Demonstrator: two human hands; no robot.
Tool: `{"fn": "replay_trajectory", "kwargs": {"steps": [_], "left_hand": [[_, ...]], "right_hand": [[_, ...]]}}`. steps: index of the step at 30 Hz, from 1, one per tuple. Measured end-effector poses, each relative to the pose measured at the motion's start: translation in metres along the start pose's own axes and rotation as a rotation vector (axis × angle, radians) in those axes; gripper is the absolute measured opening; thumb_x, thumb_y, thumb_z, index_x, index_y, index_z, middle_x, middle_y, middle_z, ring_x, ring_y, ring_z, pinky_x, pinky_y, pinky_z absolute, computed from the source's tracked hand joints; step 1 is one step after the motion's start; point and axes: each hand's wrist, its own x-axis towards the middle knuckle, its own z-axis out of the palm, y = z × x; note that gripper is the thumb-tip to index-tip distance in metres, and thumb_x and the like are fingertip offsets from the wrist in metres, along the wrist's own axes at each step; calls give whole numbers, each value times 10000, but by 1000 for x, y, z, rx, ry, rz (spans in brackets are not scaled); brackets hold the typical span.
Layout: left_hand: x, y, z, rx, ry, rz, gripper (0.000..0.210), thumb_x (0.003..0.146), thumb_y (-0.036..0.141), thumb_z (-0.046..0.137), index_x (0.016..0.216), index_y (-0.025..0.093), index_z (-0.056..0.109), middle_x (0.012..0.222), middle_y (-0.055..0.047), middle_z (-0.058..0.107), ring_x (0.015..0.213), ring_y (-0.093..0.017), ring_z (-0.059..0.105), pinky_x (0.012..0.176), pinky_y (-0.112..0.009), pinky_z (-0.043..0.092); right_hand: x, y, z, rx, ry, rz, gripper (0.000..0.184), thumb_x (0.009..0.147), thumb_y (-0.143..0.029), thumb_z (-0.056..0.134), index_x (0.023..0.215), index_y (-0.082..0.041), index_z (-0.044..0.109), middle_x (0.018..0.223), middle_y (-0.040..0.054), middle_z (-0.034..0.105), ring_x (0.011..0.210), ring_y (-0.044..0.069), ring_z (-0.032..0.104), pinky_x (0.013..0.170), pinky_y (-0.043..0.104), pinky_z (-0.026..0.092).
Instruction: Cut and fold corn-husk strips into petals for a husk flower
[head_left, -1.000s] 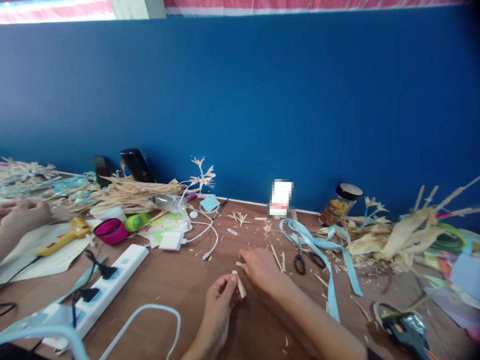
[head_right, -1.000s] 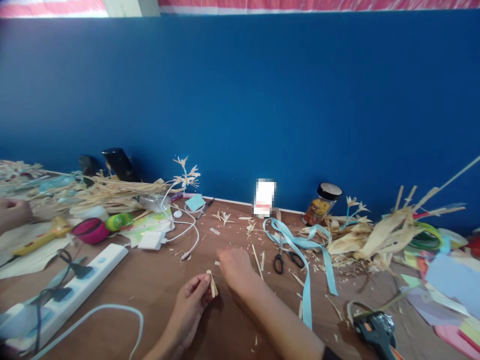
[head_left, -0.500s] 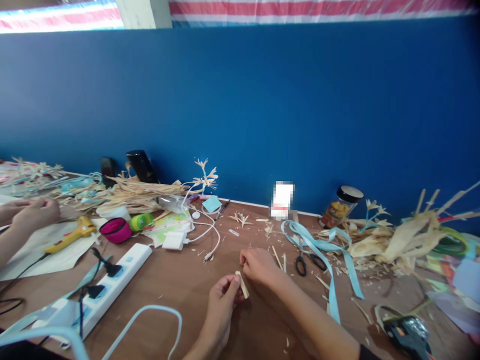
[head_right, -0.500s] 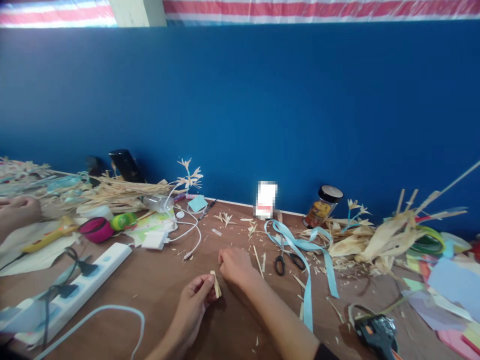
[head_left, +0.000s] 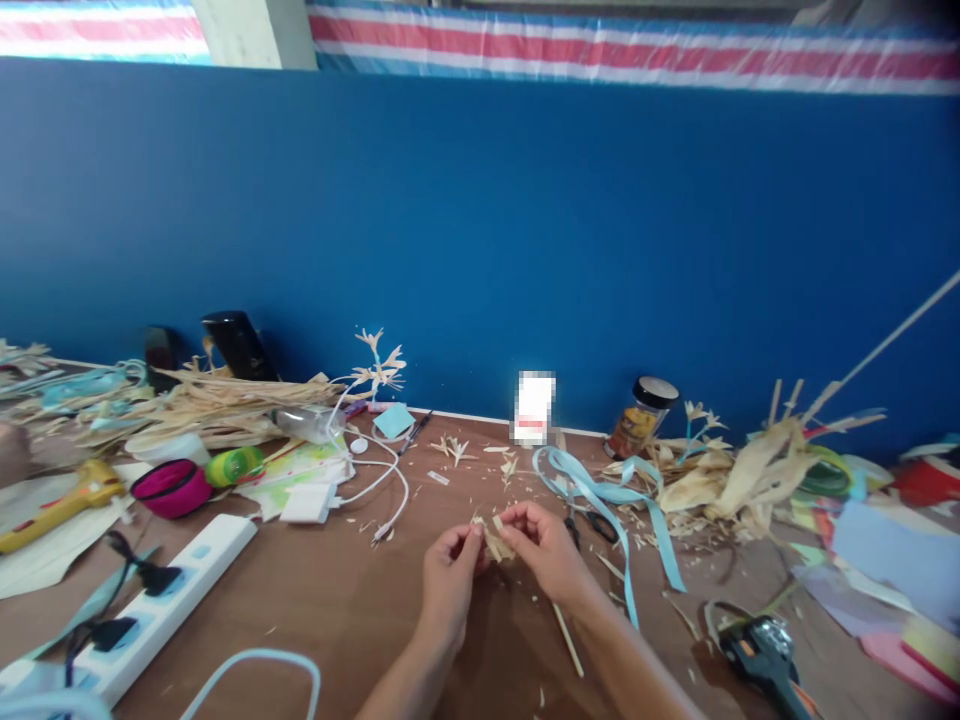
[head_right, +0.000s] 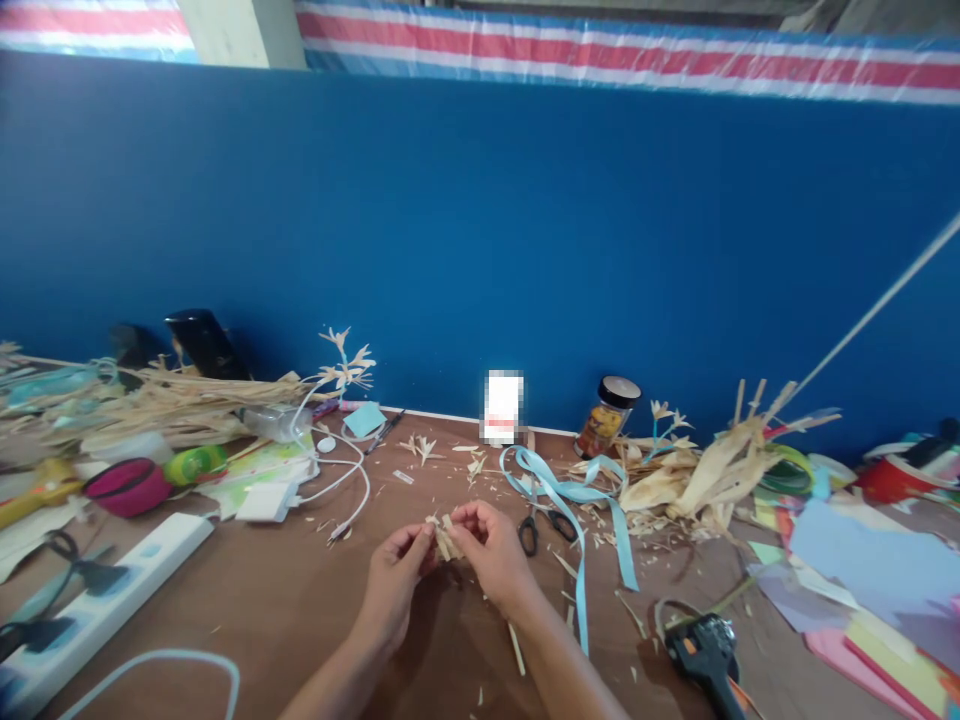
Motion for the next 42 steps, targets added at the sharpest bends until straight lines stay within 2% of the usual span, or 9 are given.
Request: {"fn": "replay_trajectory", "kwargs": {"steps": [3,8,12,16,26,34,42], "left_hand": [[9,-4,15,90,-12,97,284,632,402,629,677,122,647,578,-15,602,547,-127,514,544,-211,399],[15,-13,27,170,-103,154,276,645,401,615,668,130,660,579,-20,613,562,-145,522,546,-214,402],[15,-21,26,177,-162,123,305,663,416,599,729,128,671,599,-29,619,568,-150,526,560,-222,415],[14,-23,22,199,-190,110,304,691,410,576,761,132,675,566,-8,580,553,-132,503,552,-210,400],[16,-24,21,254,-205,129,307,705,395,568,807,133,692,569,-8,594,559,-136,504,548,-217,399],[18,-27,19,245,-205,115,274,694,386,583,777,138,661,642,-17,623,601,-140,538,580,-230,447],[13,-25,16,223,-147,148,278,676,390,597,766,136,666,607,-14,617,558,-120,528,545,-207,442]], "right_hand": [[-4,15,-6,24,96,30,206,732,-363,550,714,-159,532,578,-37,480,531,93,425,505,198,346],[-3,33,-8,49,138,28,251,728,-412,548,692,-164,530,602,-29,508,555,104,459,525,204,371],[-3,41,-4,122,149,12,232,736,-398,544,704,-169,520,610,-21,540,574,123,512,548,220,402],[-4,46,-3,120,170,-6,195,750,-357,540,705,-169,520,598,-26,534,552,115,505,532,215,395],[-6,45,-3,198,136,0,144,756,-314,532,710,-179,508,620,-15,568,572,139,563,562,242,437],[-7,48,-6,74,153,-64,162,767,-303,517,693,-162,549,610,-11,573,575,131,535,544,220,401],[-9,47,-11,-37,117,-82,204,797,-309,477,803,-159,615,727,20,627,685,156,549,622,234,399]]}}
